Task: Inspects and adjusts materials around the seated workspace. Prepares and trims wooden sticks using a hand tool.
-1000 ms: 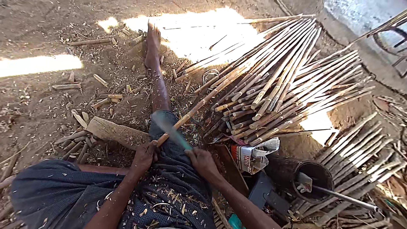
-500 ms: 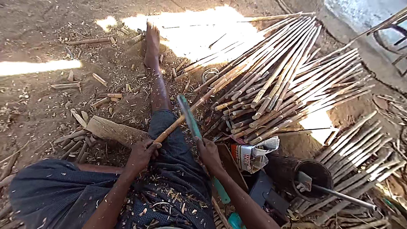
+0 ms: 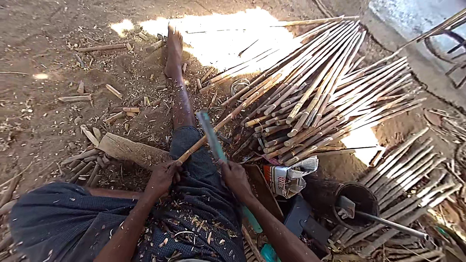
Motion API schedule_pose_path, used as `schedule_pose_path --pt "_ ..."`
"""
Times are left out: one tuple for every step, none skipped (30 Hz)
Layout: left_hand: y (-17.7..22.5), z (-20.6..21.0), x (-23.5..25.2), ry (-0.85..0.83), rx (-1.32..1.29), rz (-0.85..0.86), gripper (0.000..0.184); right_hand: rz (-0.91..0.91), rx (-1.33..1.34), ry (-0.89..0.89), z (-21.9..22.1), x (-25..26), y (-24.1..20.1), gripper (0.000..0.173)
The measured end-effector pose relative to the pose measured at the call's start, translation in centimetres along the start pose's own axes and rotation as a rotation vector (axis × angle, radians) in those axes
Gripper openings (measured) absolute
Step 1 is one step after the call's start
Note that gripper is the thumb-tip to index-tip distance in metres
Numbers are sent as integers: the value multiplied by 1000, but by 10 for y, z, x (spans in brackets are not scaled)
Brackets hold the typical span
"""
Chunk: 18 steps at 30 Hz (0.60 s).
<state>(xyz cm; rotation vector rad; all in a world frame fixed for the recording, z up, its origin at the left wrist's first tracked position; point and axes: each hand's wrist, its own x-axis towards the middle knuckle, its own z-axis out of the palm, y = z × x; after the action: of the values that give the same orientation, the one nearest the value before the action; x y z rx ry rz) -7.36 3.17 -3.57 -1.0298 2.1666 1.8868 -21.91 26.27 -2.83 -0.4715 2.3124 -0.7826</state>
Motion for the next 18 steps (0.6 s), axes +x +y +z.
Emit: schedule_pose_path --pt "0 0 1 9 -2 4 41 -60 -105 -59 3 -3 -8 58" --pt "0 1 2 18 -3 16 42 -100 -185 -104 3 -4 -12 55" --pt "1 1 1 20 -9 16 42 -91 -153 -98 0 -5 -13 56" --pt "3 1 2 18 -18 13 43 -56 -52 -52 -4 -4 -10 59" --pt "5 2 2 16 -23 14 44 -1 38 2 -6 -1 -3 64" --pt "5 4 3 20 -26 15 46 35 75 42 -5 3 1 68" --pt "4 5 3 26 -31 12 47 27 56 44 -3 5 -3 66" --pt "3 5 4 30 -35 0 48 -14 -11 13 0 5 -10 60" --pt "2 4 3 29 -34 -14 48 -43 -83 -23 3 4 -14 56" --pt "1 3 1 21 -27 -20 47 -35 -78 -51 3 2 -17 55" --pt "1 4 1 14 -24 -17 47 -19 -39 -44 0 2 -16 56" --pt "3 4 3 12 -22 -14 47 0 13 -19 -2 4 -13 59" --pt "3 5 4 17 -21 -11 48 29 52 -13 -2 6 -11 63" --pt "3 5 4 22 -24 -8 48 29 43 -42 0 5 -13 63" --pt "2 4 4 28 -27 -2 48 -15 -18 -105 2 3 -17 59" --pt "2 4 5 36 -30 -2 49 -62 -83 -163 4 2 -20 55" --pt "1 4 4 35 -32 -5 48 -57 -57 -187 0 0 -21 54" --pt "1 5 3 32 -31 -7 47 -9 31 -169 -5 -1 -18 57"
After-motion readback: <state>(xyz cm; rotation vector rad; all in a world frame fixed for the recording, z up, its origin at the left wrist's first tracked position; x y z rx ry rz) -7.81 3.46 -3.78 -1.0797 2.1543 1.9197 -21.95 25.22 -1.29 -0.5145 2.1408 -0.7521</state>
